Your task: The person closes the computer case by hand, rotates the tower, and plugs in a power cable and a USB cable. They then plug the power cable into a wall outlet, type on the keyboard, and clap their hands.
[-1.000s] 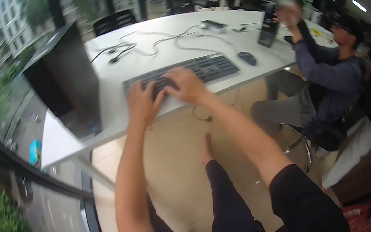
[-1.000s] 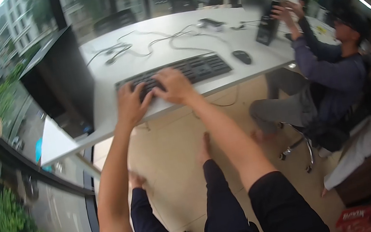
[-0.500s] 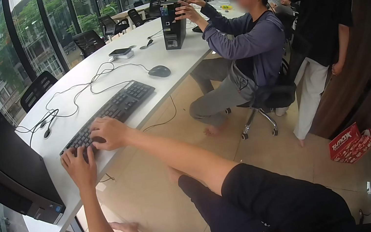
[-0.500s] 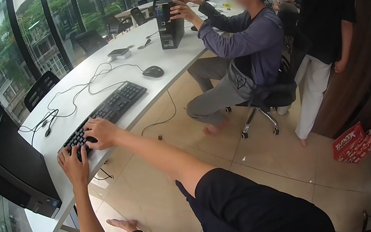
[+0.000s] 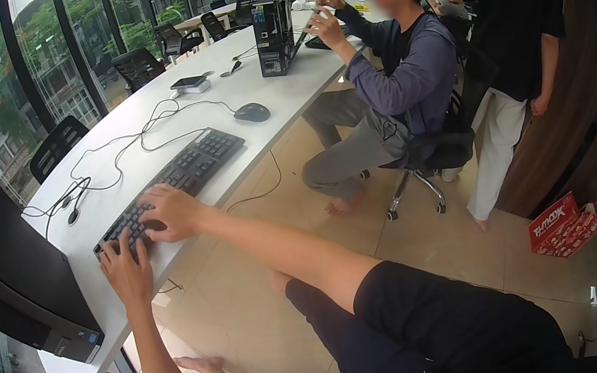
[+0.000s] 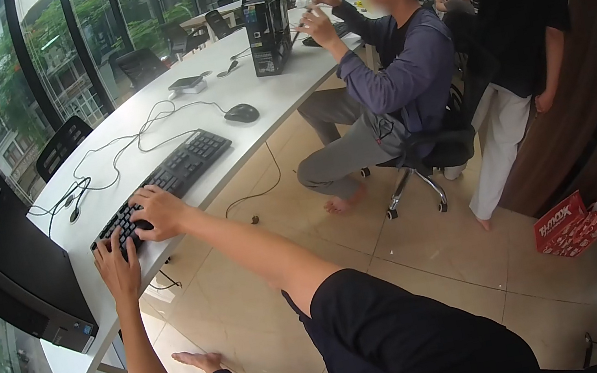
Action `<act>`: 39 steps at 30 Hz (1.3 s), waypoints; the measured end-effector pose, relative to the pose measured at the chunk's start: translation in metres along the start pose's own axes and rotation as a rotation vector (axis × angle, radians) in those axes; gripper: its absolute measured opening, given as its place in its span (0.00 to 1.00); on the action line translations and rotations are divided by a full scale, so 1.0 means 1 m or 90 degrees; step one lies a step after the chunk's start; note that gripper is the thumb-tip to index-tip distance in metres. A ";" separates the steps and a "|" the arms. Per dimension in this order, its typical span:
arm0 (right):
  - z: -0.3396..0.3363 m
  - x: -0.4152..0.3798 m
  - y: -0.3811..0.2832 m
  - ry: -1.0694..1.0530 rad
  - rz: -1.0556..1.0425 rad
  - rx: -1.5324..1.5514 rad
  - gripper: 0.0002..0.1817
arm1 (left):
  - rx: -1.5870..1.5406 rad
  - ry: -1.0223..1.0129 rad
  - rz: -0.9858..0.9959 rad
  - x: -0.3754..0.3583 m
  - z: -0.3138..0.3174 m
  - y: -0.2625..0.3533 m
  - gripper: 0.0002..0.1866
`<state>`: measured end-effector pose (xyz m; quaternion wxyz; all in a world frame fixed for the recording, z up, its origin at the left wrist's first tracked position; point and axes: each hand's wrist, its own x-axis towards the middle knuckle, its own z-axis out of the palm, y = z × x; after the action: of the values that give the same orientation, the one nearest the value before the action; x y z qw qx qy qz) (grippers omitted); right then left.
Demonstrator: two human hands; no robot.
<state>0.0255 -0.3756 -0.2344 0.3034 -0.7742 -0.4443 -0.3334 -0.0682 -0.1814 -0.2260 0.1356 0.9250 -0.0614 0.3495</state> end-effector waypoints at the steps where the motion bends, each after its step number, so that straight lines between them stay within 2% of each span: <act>1: 0.001 0.001 0.000 -0.008 0.016 0.021 0.18 | 0.006 -0.005 0.005 -0.001 -0.001 -0.001 0.17; 5: -0.003 0.000 -0.002 0.037 -0.045 -0.051 0.21 | 0.066 0.091 0.090 -0.002 0.003 -0.010 0.17; 9: -0.004 0.002 -0.001 -0.048 0.013 -0.021 0.20 | 0.002 0.043 0.012 -0.001 0.002 -0.002 0.20; 12: -0.004 -0.001 -0.002 0.046 -0.063 -0.137 0.22 | 0.062 -0.008 0.033 -0.001 0.002 -0.010 0.21; 15: -0.004 0.002 -0.002 -0.029 0.046 -0.020 0.22 | 0.071 0.056 0.055 0.000 0.012 -0.018 0.23; 17: -0.007 0.004 0.004 0.069 -0.066 -0.154 0.24 | 0.016 0.071 0.043 0.006 0.017 -0.014 0.22; 19: -0.001 -0.001 0.003 0.044 -0.053 -0.139 0.24 | -0.027 0.080 0.005 -0.002 0.012 -0.005 0.21; 20: -0.001 0.000 0.002 -0.030 0.012 -0.072 0.24 | -0.043 0.089 -0.015 -0.002 0.009 -0.002 0.21; 21: -0.008 0.003 -0.003 -0.057 0.021 -0.050 0.24 | -0.003 0.095 0.016 -0.006 0.012 -0.008 0.20; 22: -0.004 0.002 0.003 -0.033 -0.049 -0.089 0.21 | 0.065 0.140 0.038 -0.006 0.018 -0.012 0.21; 24: -0.010 0.006 -0.005 0.044 -0.106 -0.160 0.20 | 0.069 0.133 0.033 -0.003 0.011 -0.008 0.21; 27: -0.008 0.005 -0.005 -0.095 0.083 0.010 0.18 | -0.023 0.052 -0.038 -0.004 0.013 -0.007 0.21; 30: -0.011 0.004 -0.003 -0.008 -0.065 -0.131 0.20 | -0.015 0.037 -0.023 -0.001 0.017 -0.006 0.22; 33: -0.010 0.006 -0.002 -0.128 0.086 0.000 0.21 | 0.079 0.117 0.035 -0.003 0.018 -0.011 0.24; 36: -0.007 0.004 -0.001 -0.050 -0.038 -0.077 0.24 | 0.110 0.195 0.078 -0.003 0.026 -0.015 0.30; 39: -0.006 0.003 -0.001 -0.114 0.016 -0.074 0.30 | -0.025 0.045 -0.020 -0.003 0.009 -0.005 0.37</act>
<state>0.0243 -0.3789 -0.2284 0.2217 -0.8226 -0.4398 -0.2843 -0.0634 -0.1793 -0.2358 0.1611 0.9101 -0.0484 0.3787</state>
